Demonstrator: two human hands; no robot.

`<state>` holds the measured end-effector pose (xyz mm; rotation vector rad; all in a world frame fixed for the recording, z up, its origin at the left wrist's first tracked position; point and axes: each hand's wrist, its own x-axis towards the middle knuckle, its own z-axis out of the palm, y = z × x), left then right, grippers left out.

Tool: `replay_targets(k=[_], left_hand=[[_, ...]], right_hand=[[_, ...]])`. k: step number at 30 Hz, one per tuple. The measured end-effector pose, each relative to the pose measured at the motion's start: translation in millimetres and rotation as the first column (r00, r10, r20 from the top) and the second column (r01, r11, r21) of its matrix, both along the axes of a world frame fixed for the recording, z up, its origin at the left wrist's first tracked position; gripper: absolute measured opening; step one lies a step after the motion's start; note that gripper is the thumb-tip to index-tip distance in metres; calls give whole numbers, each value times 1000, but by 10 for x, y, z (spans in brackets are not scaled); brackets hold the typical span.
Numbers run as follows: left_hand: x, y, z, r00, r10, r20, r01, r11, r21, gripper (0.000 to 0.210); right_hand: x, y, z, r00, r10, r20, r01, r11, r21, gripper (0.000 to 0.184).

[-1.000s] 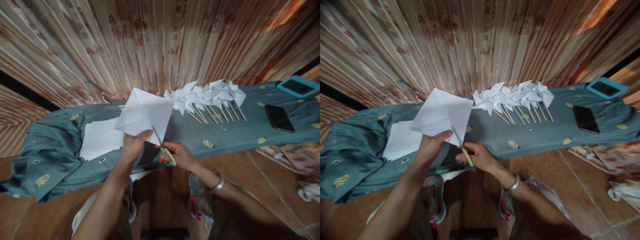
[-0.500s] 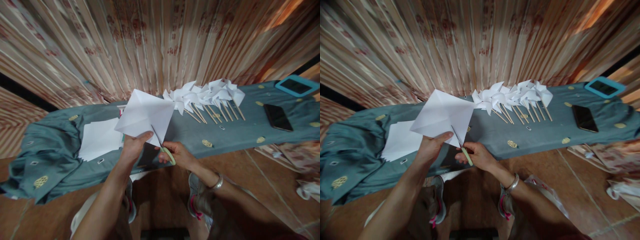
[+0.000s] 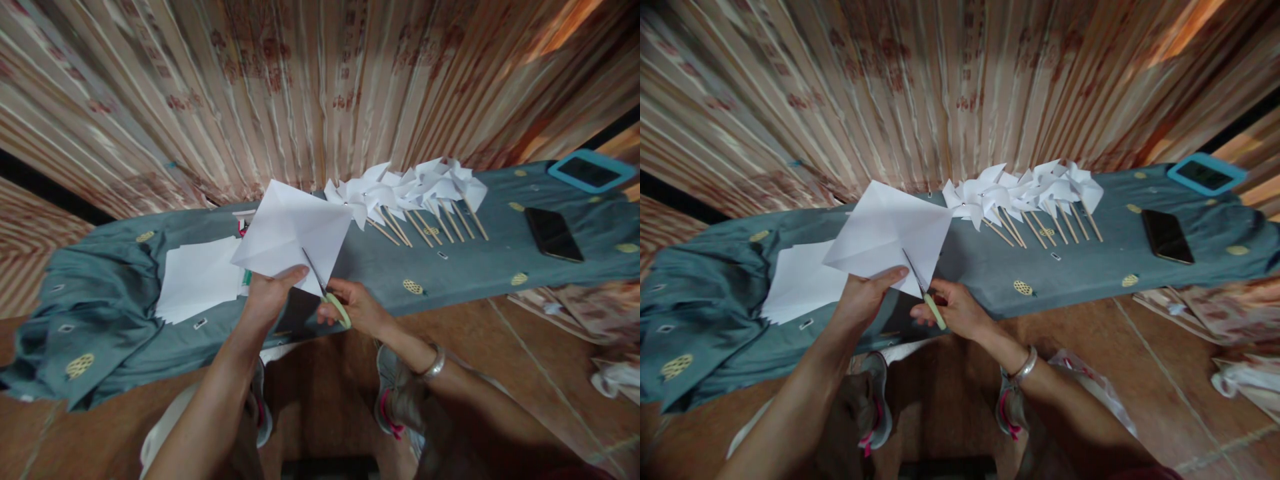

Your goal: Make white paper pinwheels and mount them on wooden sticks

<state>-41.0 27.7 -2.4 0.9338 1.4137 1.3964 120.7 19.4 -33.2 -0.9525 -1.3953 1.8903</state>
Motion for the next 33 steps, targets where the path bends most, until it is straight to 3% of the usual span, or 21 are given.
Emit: replay_targets(k=[33], left_hand=[[2,-35,-29,1000,-22,-17,21,999,-34,22]], right_hand=[[-19,8,-17,1000,-24,2,24,1000,-19,44]])
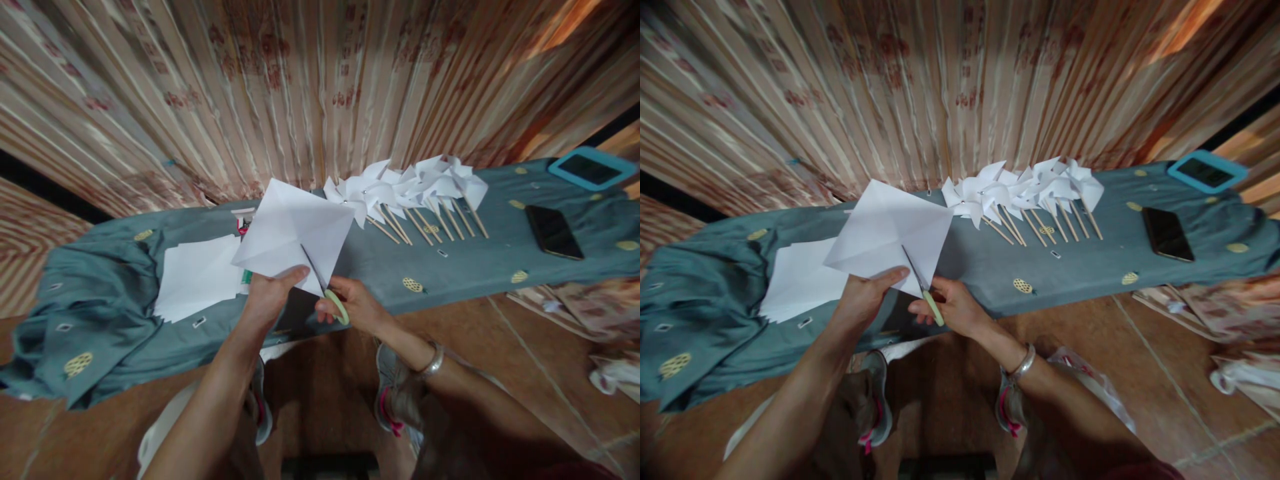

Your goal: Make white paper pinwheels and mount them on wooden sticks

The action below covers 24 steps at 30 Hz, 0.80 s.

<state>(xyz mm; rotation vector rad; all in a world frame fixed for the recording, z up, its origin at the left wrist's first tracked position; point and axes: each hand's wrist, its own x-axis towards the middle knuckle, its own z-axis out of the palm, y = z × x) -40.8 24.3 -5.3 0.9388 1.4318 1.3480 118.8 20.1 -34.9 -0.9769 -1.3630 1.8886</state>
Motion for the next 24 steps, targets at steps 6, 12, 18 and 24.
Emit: replay_targets(k=[6,12,18,24], left_hand=[[19,-9,19,1000,-13,-22,13,1000,-16,22],[17,-8,-3,1000,-6,3,6,1000,-15,24],[9,-10,-33,1000,-24,11,24,999,-30,23],[-31,45,-24,995,39,94,-46,997,66,31]], right_hand=[[-2,-5,-1,1000,-7,-1,7,1000,15,42],[-3,-1,-15,1000,1,7,-1,1000,26,42],[1,3,-17,1000,6,22,-7,1000,28,45],[36,-15,10,994,107,27,-107,994,-3,54]])
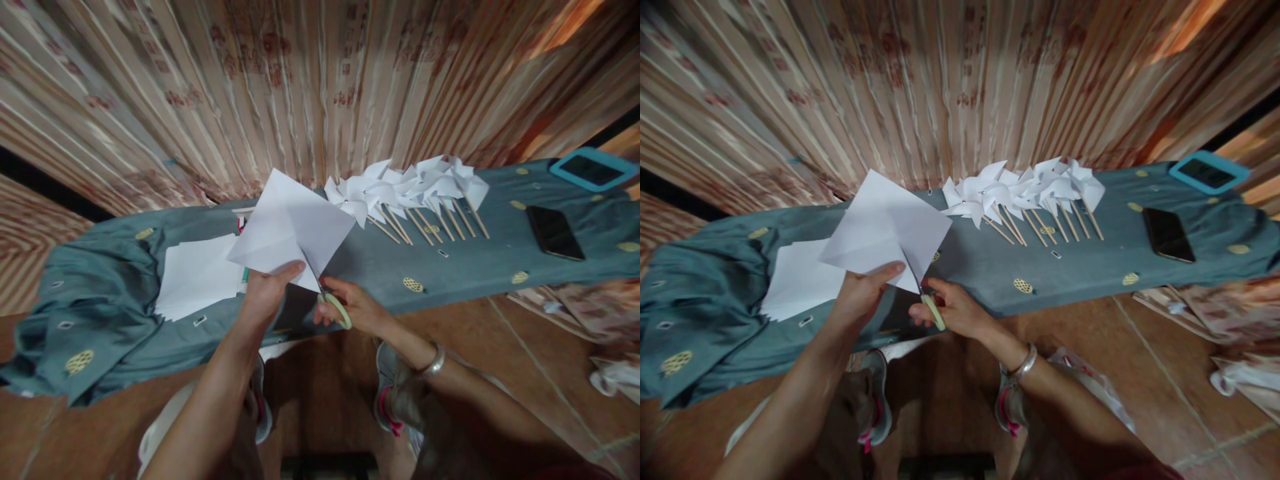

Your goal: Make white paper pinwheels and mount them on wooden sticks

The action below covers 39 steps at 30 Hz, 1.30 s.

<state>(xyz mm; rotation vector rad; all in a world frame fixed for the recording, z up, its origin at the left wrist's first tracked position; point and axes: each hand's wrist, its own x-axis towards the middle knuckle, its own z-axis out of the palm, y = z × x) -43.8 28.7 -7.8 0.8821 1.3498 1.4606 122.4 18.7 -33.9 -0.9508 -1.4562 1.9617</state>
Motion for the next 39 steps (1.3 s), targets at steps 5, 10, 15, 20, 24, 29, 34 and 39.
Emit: replay_targets(k=[5,10,15,20,24,29,34,39], left_hand=[[-120,65,15,996,74,52,-80,990,119,43],[-191,42,-6,997,74,2,-74,996,58,37],[-137,-48,-47,995,-65,-76,57,993,-101,28],[-53,-107,-122,980,-187,-67,174,971,-166,27],[-31,-113,-137,972,-236,2,231,950,-210,33],[-19,-97,-61,937,-232,261,268,957,-113,40],[3,-93,44,870,-262,418,301,953,-29,45],[87,-82,68,836,-261,483,310,951,-23,48]], right_hand=[[202,86,73,990,112,81,-107,993,-58,64],[484,283,102,990,-118,82,116,993,19,60],[599,474,118,772,-633,-60,633,757,159,54],[538,516,96,827,-562,4,561,827,38,52],[447,453,87,872,-490,8,488,867,-98,50],[367,414,119,833,-550,-54,531,824,-198,41],[245,437,79,708,-695,-128,641,708,-296,32],[133,455,-21,664,-719,-208,660,693,-290,27]])
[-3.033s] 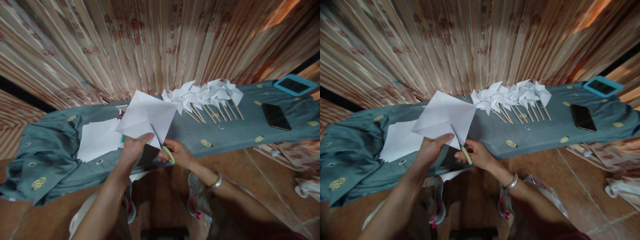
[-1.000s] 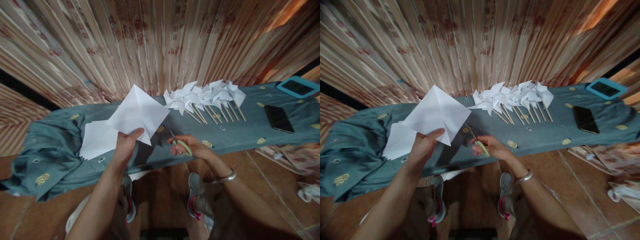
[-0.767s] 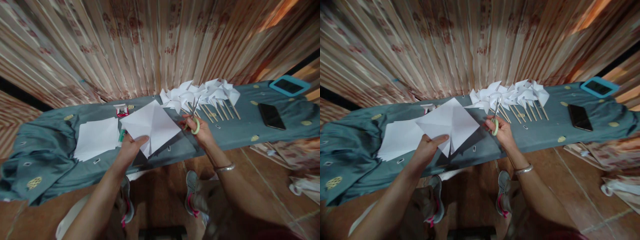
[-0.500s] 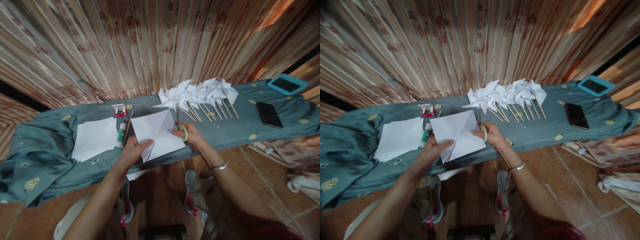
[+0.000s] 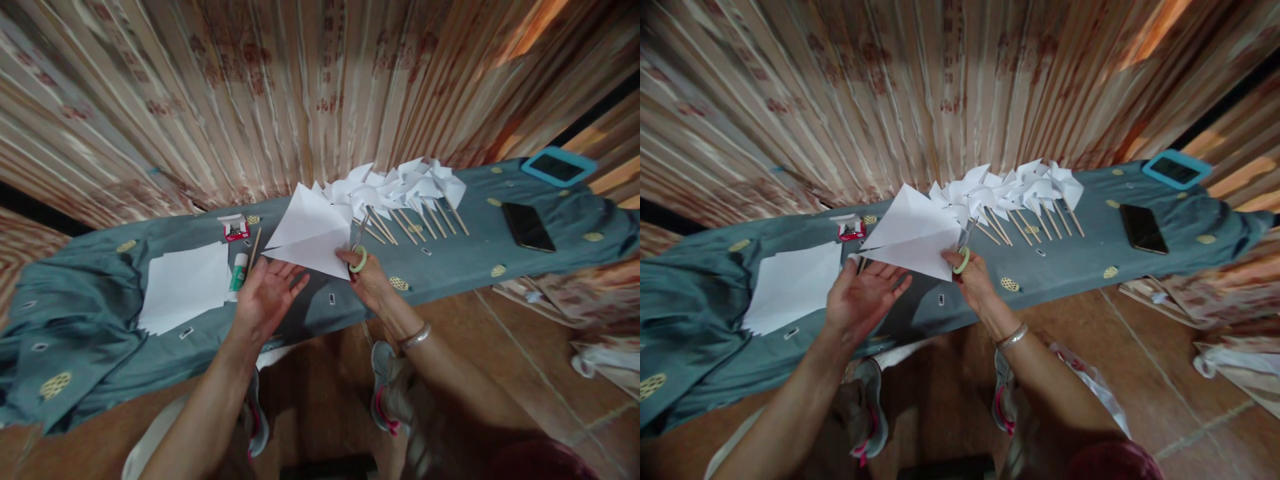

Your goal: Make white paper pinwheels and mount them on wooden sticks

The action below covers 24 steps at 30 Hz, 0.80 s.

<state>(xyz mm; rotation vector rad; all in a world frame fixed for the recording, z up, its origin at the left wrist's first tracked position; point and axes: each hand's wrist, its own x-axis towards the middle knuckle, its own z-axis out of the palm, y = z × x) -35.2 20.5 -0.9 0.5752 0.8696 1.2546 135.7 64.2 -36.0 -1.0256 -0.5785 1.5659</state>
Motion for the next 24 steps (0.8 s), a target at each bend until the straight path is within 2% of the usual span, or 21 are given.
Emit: replay_targets(k=[3,8,13,16,20,24], left_hand=[[78,30,-35,999,31,-11,-31,1000,1,40],[176,53,-92,980,167,-111,-169,985,-15,41],[248,2,-110,978,158,-134,-161,987,-11,53],[254,7,-111,972,184,-146,-187,982,-2,58],[162,72,-67,951,255,-175,-245,966,78,57],[12,132,18,927,318,-198,-295,946,134,60]], right_hand=[[-39,-7,-39,998,-14,65,10,998,68,30],[-57,-54,-55,986,31,163,-51,992,119,39],[-49,-110,-43,981,62,182,-85,989,123,39],[-39,-146,5,962,91,256,-127,983,129,37],[1,-201,77,918,221,331,-270,956,111,42],[77,-273,84,855,401,328,-447,892,74,54]])
